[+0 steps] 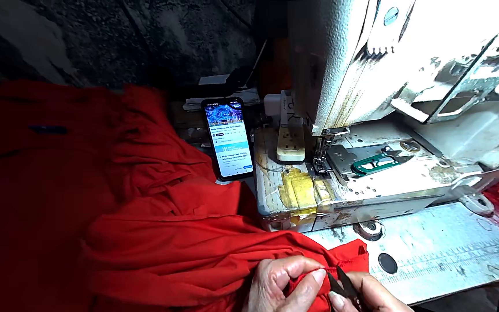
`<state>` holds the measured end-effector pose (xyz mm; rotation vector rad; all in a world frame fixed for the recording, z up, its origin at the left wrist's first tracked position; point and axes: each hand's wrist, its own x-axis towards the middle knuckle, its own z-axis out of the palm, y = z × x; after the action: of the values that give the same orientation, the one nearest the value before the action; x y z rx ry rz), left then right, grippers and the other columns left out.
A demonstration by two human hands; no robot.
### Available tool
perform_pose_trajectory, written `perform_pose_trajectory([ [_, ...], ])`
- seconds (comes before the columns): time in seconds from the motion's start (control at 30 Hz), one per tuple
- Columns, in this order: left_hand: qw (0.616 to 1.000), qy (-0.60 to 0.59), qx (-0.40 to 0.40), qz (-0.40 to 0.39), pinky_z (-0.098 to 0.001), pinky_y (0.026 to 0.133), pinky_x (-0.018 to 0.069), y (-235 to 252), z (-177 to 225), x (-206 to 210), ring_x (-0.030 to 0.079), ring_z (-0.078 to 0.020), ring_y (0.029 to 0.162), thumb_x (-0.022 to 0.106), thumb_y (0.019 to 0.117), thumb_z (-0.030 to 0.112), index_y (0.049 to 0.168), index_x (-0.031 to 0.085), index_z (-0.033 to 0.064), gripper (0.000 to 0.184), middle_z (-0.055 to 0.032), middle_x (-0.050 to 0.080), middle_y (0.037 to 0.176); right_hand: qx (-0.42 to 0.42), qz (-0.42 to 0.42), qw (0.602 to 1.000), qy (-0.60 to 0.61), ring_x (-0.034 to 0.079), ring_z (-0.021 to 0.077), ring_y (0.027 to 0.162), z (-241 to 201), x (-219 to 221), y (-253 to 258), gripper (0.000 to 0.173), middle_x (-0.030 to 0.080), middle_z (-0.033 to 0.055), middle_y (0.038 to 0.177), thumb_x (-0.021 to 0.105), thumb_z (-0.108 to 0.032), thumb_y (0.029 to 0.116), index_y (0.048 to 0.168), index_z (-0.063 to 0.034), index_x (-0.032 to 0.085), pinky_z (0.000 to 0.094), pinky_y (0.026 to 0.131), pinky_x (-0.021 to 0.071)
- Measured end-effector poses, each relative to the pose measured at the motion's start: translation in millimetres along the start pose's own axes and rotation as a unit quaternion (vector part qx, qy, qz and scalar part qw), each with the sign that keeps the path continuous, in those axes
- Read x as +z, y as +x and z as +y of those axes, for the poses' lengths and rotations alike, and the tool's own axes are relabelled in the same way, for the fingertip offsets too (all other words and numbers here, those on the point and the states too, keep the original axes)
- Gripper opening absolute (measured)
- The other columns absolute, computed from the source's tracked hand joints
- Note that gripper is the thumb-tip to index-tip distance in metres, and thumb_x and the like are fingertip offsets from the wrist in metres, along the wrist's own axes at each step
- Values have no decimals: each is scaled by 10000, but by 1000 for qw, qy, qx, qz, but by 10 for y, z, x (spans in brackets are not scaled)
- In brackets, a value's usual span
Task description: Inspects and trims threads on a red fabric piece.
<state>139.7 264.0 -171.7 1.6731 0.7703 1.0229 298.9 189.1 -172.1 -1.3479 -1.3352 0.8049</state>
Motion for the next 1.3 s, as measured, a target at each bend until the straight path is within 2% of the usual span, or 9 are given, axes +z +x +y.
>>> perform_pose_trajectory([
  [0.37, 1000, 7, 14, -18, -156, 790, 552, -26, 1, -10, 697, 15, 835, 645, 879, -40, 942, 753, -78, 130, -76, 764, 870, -14, -15, 994, -104, 579, 89, 658, -115, -62, 18, 191, 658, 132, 797, 687, -92, 944, 995, 92, 680, 213, 617, 483],
  [0.5, 997, 37, 50, -35, -153, 830, 539, -12, -34, -39, 707, -12, 869, 650, 867, -47, 938, 762, -87, 138, -120, 768, 889, -32, -48, 986, -155, 677, 178, 740, -106, -79, 26, 195, 703, 172, 835, 593, -92, 1002, 1006, 72, 698, 302, 698, 549],
  [0.7, 997, 46, 58, -29, -140, 712, 467, -17, -74, -53, 585, -13, 791, 669, 890, 8, 927, 771, -45, 120, -56, 671, 815, -27, 28, 997, 68, 542, -31, 569, 30, -239, 5, 98, 633, -36, 741, 577, -38, 996, 1000, 25, 652, 166, 515, 475],
  [0.77, 998, 38, 52, -26, -142, 781, 498, -10, -42, -73, 619, -13, 871, 649, 899, -6, 936, 763, -52, 128, -68, 696, 888, -74, 58, 993, 73, 558, -54, 637, 81, -277, 3, 96, 661, -29, 841, 691, -67, 943, 1001, 2, 662, 136, 555, 483],
  [0.83, 997, 44, 54, -29, -164, 854, 517, -6, 18, -100, 649, -29, 940, 640, 911, -15, 960, 759, -62, 138, -92, 724, 946, -120, 60, 990, 53, 590, -34, 736, 105, -309, 42, 231, 683, 67, 1045, 773, -90, 893, 1059, 40, 679, 126, 612, 498],
  [0.93, 985, 152, 83, -25, -204, 879, 520, -23, 144, -107, 662, -84, 971, 680, 929, 42, 983, 791, -5, 132, -108, 735, 961, -135, 17, 990, -20, 684, 62, 989, 95, -371, 182, 328, 676, 180, 1252, 732, -97, 936, 1199, 84, 660, 196, 785, 581],
  [1.0, 973, 213, 90, -21, -253, 883, 491, -37, 266, -68, 640, -150, 973, 670, 953, 65, 1015, 802, 16, 153, -133, 725, 963, -98, -27, 995, -19, 693, 77, 967, 88, -399, 253, 233, 710, 155, 1160, 667, -37, 953, 1160, 70, 679, 224, 800, 582],
  [1.13, 991, 122, 47, -26, -176, 800, 502, 20, 225, -4, 621, -61, 876, 661, 941, 48, 1011, 769, -28, 150, -92, 688, 914, -4, -58, 996, 69, 539, -40, 573, 58, -403, 301, 97, 650, -7, 889, 574, -16, 986, 1011, 3, 666, 147, 522, 491],
  [1.3, 997, -46, -13, -54, -168, 749, 510, 53, 17, -38, 615, 14, 819, 679, 882, -6, 948, 781, 0, 122, 28, 714, 865, 48, -73, 988, 124, 486, -33, 486, 109, -385, 287, 112, 570, -95, 692, 531, -32, 1010, 988, -60, 637, 167, 448, 447],
])
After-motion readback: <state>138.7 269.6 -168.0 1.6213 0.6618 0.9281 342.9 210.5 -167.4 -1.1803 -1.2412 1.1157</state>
